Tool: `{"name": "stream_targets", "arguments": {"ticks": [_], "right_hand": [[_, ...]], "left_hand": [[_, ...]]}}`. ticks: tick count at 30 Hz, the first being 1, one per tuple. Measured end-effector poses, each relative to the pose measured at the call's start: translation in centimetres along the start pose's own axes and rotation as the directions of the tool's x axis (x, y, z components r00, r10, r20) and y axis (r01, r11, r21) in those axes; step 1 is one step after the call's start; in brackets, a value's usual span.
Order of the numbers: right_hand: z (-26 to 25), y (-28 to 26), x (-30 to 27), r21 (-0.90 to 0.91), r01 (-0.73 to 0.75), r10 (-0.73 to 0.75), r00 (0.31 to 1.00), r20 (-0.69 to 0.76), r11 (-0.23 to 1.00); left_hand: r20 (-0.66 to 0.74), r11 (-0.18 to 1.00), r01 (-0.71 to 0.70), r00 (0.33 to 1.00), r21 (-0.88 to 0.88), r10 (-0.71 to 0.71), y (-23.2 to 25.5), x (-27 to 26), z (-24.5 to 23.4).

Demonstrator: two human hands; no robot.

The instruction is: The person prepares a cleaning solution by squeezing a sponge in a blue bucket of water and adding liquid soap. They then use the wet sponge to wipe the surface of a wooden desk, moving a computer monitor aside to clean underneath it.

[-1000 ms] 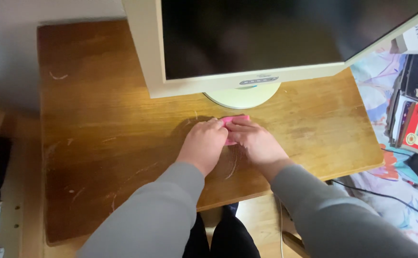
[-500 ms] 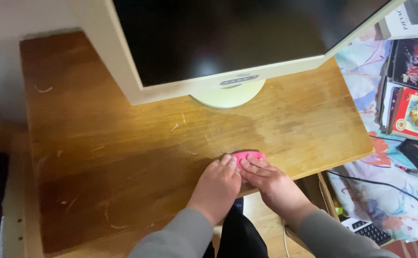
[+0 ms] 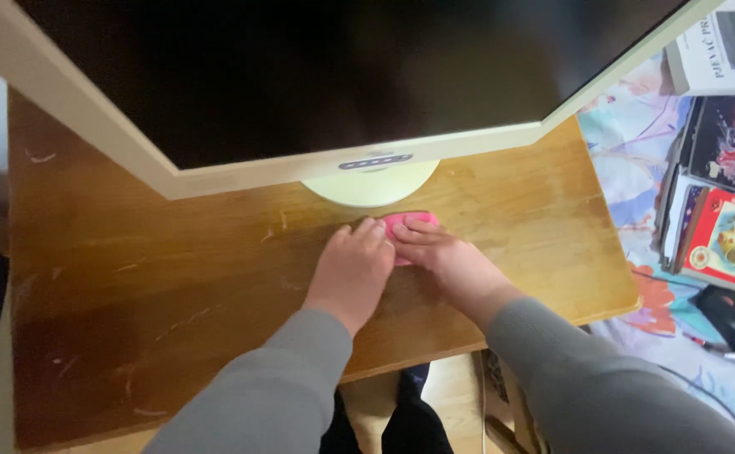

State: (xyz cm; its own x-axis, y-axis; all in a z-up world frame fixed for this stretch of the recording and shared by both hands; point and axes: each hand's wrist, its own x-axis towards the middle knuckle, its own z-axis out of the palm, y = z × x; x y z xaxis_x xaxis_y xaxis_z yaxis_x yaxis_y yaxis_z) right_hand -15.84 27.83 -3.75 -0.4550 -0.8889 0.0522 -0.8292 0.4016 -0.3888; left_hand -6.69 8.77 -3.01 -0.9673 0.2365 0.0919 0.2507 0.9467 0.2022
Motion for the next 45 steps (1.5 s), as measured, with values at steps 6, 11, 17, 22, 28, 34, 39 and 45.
{"name": "stream_targets", "arguments": {"ticks": [6,11,17,22,28,34,39,45], "right_hand": [[-1.8,2.5,1.3,0.061,0.178,-0.178,0.984,-0.006,0.982],[-2.5,2.4,-1.1,-0.018,0.261,-0.26,0.965,0.018,0.965],[-1.9,3.3,-9.0,0.054,0.235,-0.237,0.972,0.014,0.97],[-2.6,3.9,-12.2,0.11,0.233,-0.243,0.965,0.094,0.966],[-3.6,4.8,-10.1,0.106,0.294,-0.3,0.953,0.045,0.95],[-4.5,6.4,-6.3,-0.06,0.331,-0.331,0.944,0.01,0.942],[-5.3,8.2,-4.2,-0.039,0.259,-0.257,0.965,0.063,0.965],[-4.5,9.1,-4.9,-0.135,0.236,-0.216,0.965,0.146,0.962]], "left_hand": [[0.044,0.992,0.103,0.993,0.066,-0.106,-0.7,2.7,5.1],[0.041,0.991,0.125,0.991,0.043,-0.126,2.4,2.2,4.0],[0.088,0.987,0.121,0.99,-0.11,-0.111,9.6,0.1,4.8],[-0.031,0.978,0.162,0.985,-0.134,-0.168,13.6,-0.5,5.4],[-0.027,0.988,0.15,0.988,-0.027,-0.151,12.2,0.4,7.0],[0.02,0.979,0.203,0.979,-0.017,-0.202,9.1,3.7,7.6],[0.055,0.968,0.25,0.967,-0.004,-0.25,8.0,6.9,6.1],[0.079,0.958,0.287,0.955,-0.025,-0.285,9.3,7.7,4.1]]}}
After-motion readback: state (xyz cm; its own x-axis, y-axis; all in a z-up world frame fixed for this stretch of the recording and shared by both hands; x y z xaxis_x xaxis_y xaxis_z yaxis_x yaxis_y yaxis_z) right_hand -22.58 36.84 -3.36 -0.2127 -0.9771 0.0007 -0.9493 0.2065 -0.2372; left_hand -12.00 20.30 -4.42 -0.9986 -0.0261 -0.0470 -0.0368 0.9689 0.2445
